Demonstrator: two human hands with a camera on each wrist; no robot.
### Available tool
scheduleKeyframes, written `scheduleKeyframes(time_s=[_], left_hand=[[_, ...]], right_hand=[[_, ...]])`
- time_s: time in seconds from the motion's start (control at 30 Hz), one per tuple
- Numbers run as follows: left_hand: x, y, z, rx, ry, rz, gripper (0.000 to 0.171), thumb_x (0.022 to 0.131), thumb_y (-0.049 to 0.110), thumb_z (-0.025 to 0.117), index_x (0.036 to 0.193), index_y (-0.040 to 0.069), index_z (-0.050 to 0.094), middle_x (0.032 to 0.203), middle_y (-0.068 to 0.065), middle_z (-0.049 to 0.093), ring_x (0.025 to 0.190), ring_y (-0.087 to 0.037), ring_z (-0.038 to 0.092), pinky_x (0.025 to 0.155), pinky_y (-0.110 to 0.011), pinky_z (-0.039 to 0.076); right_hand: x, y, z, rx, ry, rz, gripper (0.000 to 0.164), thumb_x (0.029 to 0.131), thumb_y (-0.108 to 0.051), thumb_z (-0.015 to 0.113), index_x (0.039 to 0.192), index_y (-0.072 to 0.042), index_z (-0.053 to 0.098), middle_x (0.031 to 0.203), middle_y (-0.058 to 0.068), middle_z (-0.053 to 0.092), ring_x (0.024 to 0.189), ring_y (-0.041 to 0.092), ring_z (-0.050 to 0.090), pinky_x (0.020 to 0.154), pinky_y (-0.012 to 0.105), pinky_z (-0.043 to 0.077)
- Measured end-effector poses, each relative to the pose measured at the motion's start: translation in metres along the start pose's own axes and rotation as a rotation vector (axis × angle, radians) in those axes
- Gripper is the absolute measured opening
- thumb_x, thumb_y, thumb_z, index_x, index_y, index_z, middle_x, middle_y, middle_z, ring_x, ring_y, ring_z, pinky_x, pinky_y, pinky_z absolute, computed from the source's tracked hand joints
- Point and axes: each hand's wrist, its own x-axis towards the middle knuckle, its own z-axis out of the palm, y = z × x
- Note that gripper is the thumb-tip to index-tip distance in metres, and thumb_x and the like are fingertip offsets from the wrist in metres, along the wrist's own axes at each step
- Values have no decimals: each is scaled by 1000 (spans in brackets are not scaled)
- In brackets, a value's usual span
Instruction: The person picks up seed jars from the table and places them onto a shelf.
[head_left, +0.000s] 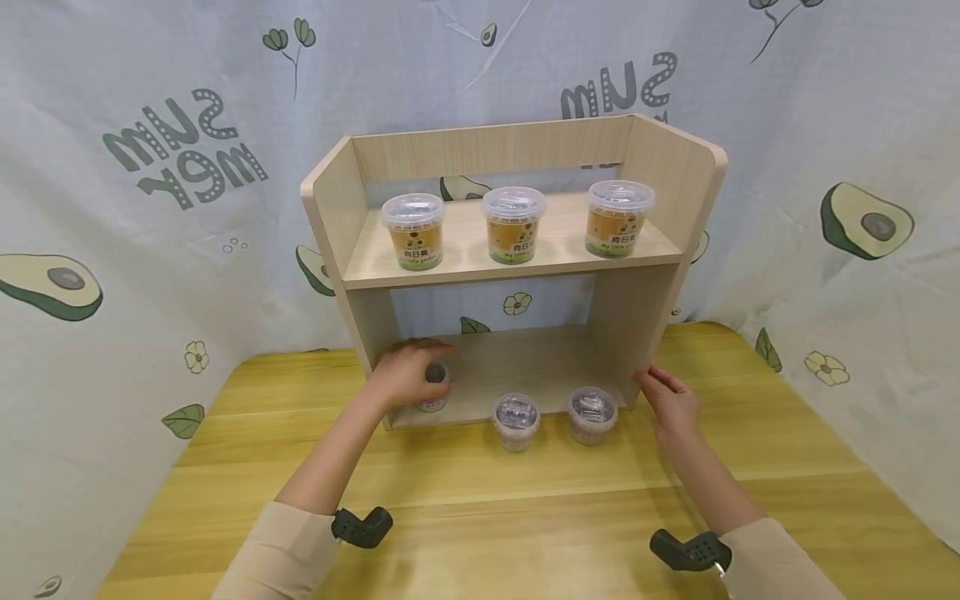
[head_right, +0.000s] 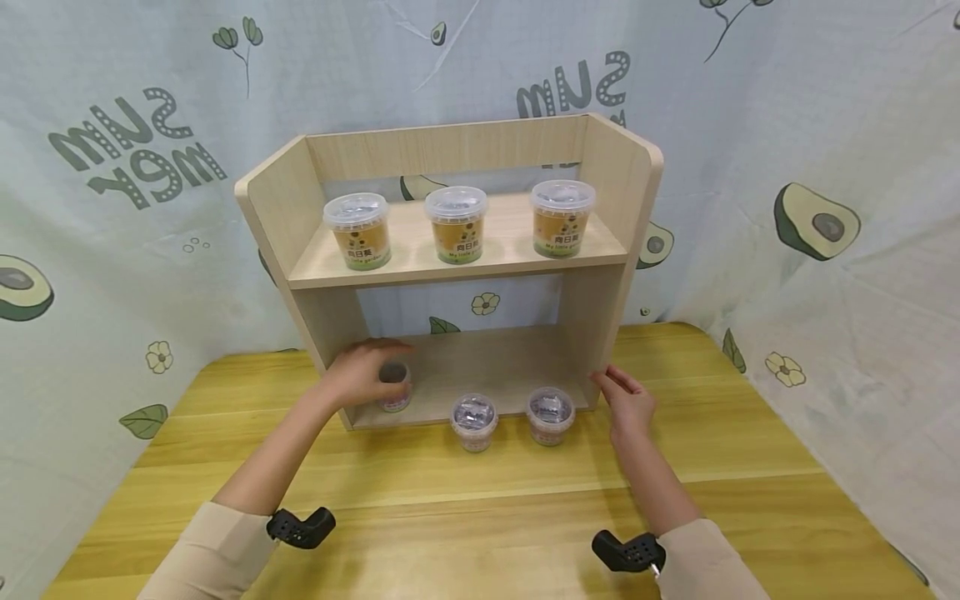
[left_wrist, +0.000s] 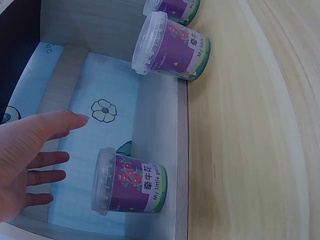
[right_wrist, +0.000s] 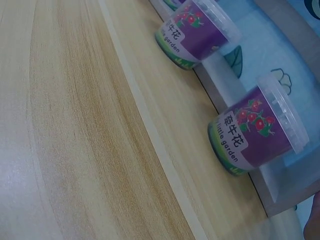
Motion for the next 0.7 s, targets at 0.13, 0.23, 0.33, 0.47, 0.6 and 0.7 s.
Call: scheduleKeyframes(time_s=[0.13, 0.23, 0.33, 0.47, 0.6, 0.7], left_hand=[[0, 1, 0, -15, -24, -15, 53, 78, 37, 69, 125, 16, 58, 128, -5, 55, 119, -27, 50, 95, -45, 42], [0, 4, 1, -25, -43, -29, 52, 77, 36, 71, 125, 16, 58, 129, -5, 55, 119, -28, 50, 92, -45, 43], [2, 9, 3, -31, -61, -30, 54, 76, 36, 72, 125, 16, 58, 129, -5, 55, 118, -27, 50, 90, -45, 45], [6, 18, 7, -45, -82, 24, 55, 77, 37, 71, 126, 16, 57, 129, -5, 55, 119, -26, 50, 91, -44, 44], [10, 29, 9, -40, -82, 96, 55, 77, 40, 70, 126, 18, 57, 129, -4, 55, 118, -26, 51, 92, -43, 44], [12, 37, 5, -32, -78, 112, 56, 78, 43, 69, 128, 21, 56, 130, -2, 54, 117, -23, 51, 90, -42, 45]], right_hand=[[0, -1, 0, -5, 1, 0, 26, 77, 5, 68, 66, -18, 70, 74, -10, 65, 70, -1, 63, 71, 14, 50], [0, -1, 1, -6, 1, -3, 26, 77, 5, 68, 66, -18, 70, 73, -10, 65, 71, -1, 63, 71, 13, 50], [0, -1, 1, -13, 2, -8, 26, 77, 5, 68, 66, -19, 70, 74, -10, 65, 71, -1, 63, 72, 13, 50], [0, 0, 1, -20, 5, -18, 28, 78, 5, 67, 65, -19, 69, 73, -10, 65, 70, -1, 62, 71, 13, 49], [0, 1, 1, -20, 9, -13, 28, 78, 5, 67, 64, -19, 69, 71, -10, 65, 69, -1, 62, 70, 13, 49], [1, 0, 1, -26, 17, -3, 26, 77, 4, 69, 64, -19, 69, 71, -10, 65, 69, -2, 62, 70, 13, 49]])
